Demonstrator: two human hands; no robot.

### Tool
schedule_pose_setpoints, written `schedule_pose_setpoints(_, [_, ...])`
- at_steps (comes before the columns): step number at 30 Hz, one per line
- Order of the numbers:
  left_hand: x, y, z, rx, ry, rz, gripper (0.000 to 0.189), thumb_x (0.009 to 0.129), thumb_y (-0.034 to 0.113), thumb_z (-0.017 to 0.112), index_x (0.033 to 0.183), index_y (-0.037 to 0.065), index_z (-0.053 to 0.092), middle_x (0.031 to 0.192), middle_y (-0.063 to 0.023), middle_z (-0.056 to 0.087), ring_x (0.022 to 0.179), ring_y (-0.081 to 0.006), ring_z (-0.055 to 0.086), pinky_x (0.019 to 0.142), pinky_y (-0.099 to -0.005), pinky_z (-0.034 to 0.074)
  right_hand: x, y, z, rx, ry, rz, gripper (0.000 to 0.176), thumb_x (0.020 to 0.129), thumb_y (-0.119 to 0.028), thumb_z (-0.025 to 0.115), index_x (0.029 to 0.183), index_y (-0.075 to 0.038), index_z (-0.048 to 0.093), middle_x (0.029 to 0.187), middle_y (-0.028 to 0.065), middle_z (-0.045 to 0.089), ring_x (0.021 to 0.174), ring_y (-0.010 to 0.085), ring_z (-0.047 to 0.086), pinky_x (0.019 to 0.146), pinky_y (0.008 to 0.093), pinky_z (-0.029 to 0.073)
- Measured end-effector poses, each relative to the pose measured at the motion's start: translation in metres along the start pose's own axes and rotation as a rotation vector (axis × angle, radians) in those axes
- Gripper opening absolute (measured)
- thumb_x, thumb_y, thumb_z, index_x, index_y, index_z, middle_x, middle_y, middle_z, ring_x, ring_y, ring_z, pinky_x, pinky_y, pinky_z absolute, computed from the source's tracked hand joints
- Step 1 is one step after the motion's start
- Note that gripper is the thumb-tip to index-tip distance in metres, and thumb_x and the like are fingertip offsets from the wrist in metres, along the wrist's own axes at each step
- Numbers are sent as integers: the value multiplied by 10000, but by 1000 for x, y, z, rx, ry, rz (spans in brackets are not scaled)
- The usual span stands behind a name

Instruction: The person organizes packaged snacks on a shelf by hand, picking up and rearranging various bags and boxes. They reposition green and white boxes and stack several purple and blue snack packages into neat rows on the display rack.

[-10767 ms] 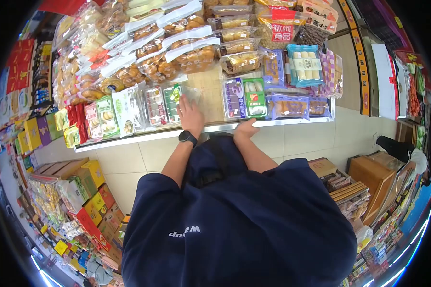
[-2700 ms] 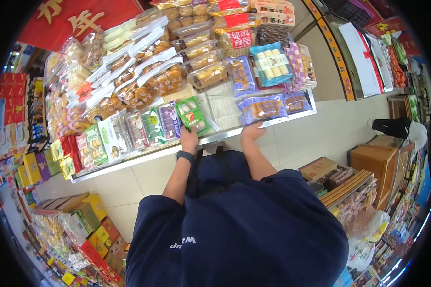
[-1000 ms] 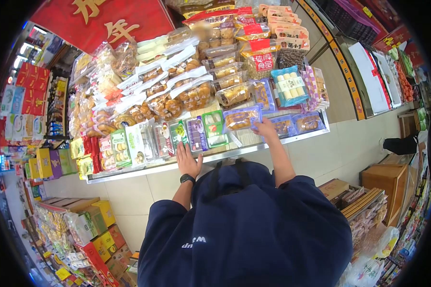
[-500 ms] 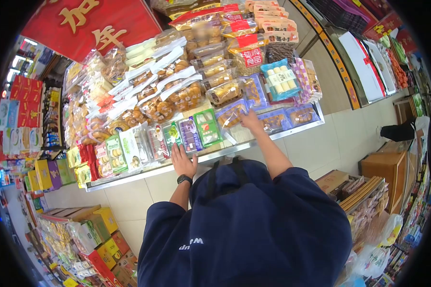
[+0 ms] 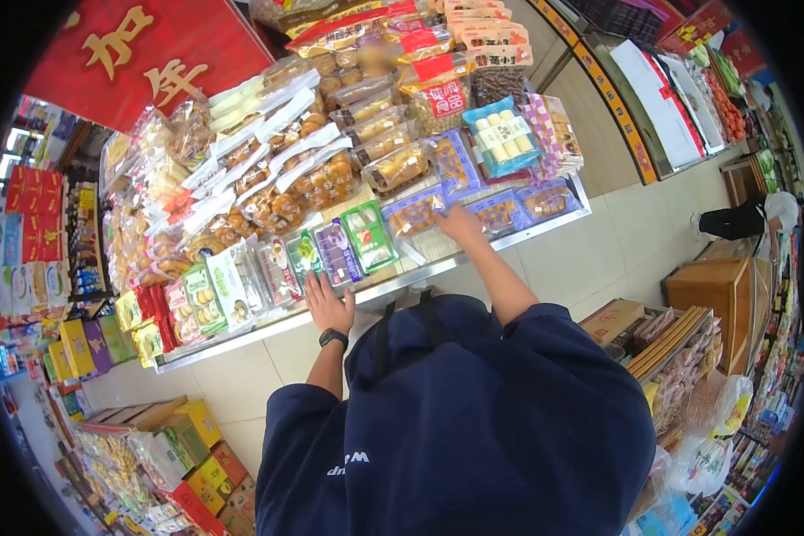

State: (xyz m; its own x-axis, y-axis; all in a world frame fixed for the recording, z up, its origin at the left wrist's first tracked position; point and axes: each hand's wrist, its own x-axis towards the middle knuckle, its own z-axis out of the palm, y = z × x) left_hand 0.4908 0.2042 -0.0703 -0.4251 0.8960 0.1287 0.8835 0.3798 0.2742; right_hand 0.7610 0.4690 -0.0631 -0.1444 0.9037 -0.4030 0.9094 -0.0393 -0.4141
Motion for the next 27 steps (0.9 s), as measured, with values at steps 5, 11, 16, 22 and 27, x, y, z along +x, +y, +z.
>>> schedule_pose_setpoints(5, [0,2,-2,7,-11,-13,713,878,353,590,1455,-21,402,1578,-219,314,1479,-396,252,1192,-529,220,-18,52,-15,153,269,43,691,843,-419,709,1262,111,565,1185,318,646,1112,452,626,968,489,488])
schedule_pose_setpoints(11, [0,1,1,-9,16,-7,704,867,340,594,1444,-21,414,1576,-219,319,1472,-400,264,1192,-525,224,-28,124,-23,222,503,216,625,817,-317,742,1200,140,554,1167,329,636,1086,485,616,957,495,488])
schedule_pose_setpoints(16, [1,1,1,-10,21,-6,701,857,330,600,1441,-13,420,1570,-219,330,1467,-404,276,1187,-522,234,27,158,4,515,392,274,548,784,-293,787,1123,86,582,1058,225,657,854,319,668,699,414,544])
schedule_pose_setpoints(22, [-1,0,-1,-11,22,-11,695,852,332,601,1432,-11,430,1567,-219,337,1461,-405,289,1178,-529,248,-11,99,-41,1350,142,524,284,824,-237,780,955,-60,600,785,37,545,641,139,564,494,275,429])
schedule_pose_setpoints(27, [0,-3,2,-15,36,-2,688,850,345,594,1420,-12,449,1569,-219,335,1466,-399,286,1170,-540,261,-4,97,-46,1662,81,765,241,808,-211,804,884,-130,591,689,-15,449,594,106,508,493,245,399])
